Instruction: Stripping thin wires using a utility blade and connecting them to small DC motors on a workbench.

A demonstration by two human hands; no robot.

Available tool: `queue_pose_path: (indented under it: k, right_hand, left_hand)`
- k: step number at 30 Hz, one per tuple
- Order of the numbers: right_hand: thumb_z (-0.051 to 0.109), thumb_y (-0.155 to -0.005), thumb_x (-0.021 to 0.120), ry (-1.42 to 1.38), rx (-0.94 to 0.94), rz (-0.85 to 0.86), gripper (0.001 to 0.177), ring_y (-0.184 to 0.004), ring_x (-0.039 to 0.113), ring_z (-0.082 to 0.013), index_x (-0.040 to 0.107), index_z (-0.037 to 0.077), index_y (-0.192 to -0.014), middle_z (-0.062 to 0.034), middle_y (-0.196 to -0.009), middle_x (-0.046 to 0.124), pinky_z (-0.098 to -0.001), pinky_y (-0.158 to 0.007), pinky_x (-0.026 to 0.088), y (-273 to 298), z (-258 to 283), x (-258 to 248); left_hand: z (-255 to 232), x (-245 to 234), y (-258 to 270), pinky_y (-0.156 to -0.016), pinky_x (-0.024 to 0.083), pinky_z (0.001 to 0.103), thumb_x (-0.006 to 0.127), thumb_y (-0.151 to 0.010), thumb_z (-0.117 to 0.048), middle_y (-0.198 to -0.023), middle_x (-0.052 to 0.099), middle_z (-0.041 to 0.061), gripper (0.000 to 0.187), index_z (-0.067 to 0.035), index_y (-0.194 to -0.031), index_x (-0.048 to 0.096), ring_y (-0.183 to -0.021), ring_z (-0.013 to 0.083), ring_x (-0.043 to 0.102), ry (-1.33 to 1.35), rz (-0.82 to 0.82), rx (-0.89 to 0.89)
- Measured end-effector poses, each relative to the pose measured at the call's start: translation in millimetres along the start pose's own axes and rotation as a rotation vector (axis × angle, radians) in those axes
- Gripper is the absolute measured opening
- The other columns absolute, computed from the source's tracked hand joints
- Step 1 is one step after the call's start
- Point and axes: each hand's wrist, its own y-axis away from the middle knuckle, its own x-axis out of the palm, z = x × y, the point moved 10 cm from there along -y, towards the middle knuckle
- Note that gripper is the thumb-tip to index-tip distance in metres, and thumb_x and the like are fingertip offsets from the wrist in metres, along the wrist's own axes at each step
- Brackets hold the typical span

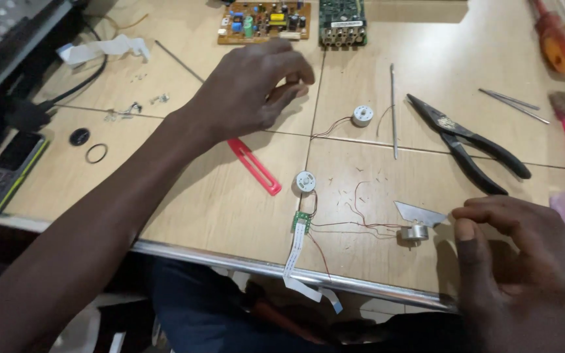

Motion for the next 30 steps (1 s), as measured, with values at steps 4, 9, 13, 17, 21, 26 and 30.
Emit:
queue_pose_path:
  k: [4, 9, 13, 17, 21, 26, 30]
  right_hand:
    - [0.002, -0.108, 0.067, 0.022, -0.012, -0.007, 0.008, -0.116, 0.062, -0.0309, 0.073, -0.003, -0.111, -0.0169, -0.114, 0.070, -0.0414, -0.107, 0.046, -2, 3, 1]
    - [-0.003, -0.107, 0.065, -0.011, -0.035, -0.033, 0.008, -0.115, 0.063, -0.0303, 0.070, -0.006, -0.112, -0.0190, -0.116, 0.069, -0.0396, -0.108, 0.046, -1, 1, 3]
    - [0.001, -0.108, 0.063, -0.095, 0.063, 0.008, 0.008, -0.111, 0.063, -0.0240, 0.069, -0.004, -0.111, -0.0159, -0.112, 0.066, -0.0339, -0.105, 0.047, -9, -5, 8]
    - [0.009, -0.105, 0.062, -0.092, 0.012, 0.102, 0.014, -0.107, 0.064, -0.0228, 0.068, -0.003, -0.108, -0.0146, -0.109, 0.069, -0.0340, -0.099, 0.047, -32, 12, 11]
    - [0.006, -0.116, 0.058, 0.037, -0.287, 0.077, 0.016, -0.108, 0.061, -0.0314, 0.065, -0.004, -0.106, -0.0172, -0.108, 0.066, -0.0529, -0.124, 0.045, -64, 51, -2]
    - [0.005, -0.123, 0.066, 0.140, -0.468, 0.097, 0.013, -0.104, 0.065, -0.0300, 0.074, -0.005, -0.122, -0.0178, -0.109, 0.068, -0.0450, -0.096, 0.046, -118, 65, 8]
    - [-0.001, -0.106, 0.070, 0.101, -0.520, 0.390, 0.003, -0.085, 0.070, -0.0242, 0.071, -0.001, -0.108, -0.0127, -0.104, 0.073, -0.0422, -0.083, 0.053, -152, 81, 60]
  left_hand:
    - [5, 9, 6, -0.060, 0.044, 0.043, 0.064, -0.101, -0.014, -0.098, 0.065, 0.008, 0.009, -0.012, -0.106, 0.072, -0.077, 0.0282, 0.063, -0.014, 0.048, -0.029]
    - [2, 3, 8, -0.058, 0.043, 0.043, 0.067, -0.097, -0.013, -0.093, 0.064, 0.007, 0.007, -0.012, -0.103, 0.071, -0.068, 0.0252, 0.061, 0.018, 0.035, -0.042]
    - [-3, -4, 12, -0.055, 0.043, 0.040, 0.071, -0.097, -0.006, -0.091, 0.064, 0.007, 0.004, -0.009, -0.100, 0.071, -0.060, 0.0212, 0.059, 0.057, -0.010, 0.007]
    - [0, 0, 12, -0.053, 0.044, 0.044, 0.070, -0.095, -0.011, -0.090, 0.065, 0.008, 0.005, -0.011, -0.100, 0.071, -0.069, 0.0292, 0.063, 0.023, 0.008, 0.001]
    - [4, 3, 13, -0.053, 0.044, 0.045, 0.067, -0.097, -0.016, -0.087, 0.065, 0.006, 0.006, -0.013, -0.098, 0.072, -0.070, 0.0291, 0.062, 0.028, 0.038, -0.027]
    - [4, 1, 13, -0.053, 0.045, 0.047, 0.066, -0.095, -0.014, -0.088, 0.067, 0.008, 0.006, -0.012, -0.096, 0.071, -0.071, 0.0316, 0.064, 0.035, 0.021, -0.020]
    - [8, 3, 15, -0.052, 0.044, 0.046, 0.066, -0.093, -0.013, -0.086, 0.067, 0.007, 0.003, -0.013, -0.094, 0.069, -0.069, 0.0307, 0.063, 0.040, 0.000, 0.011]
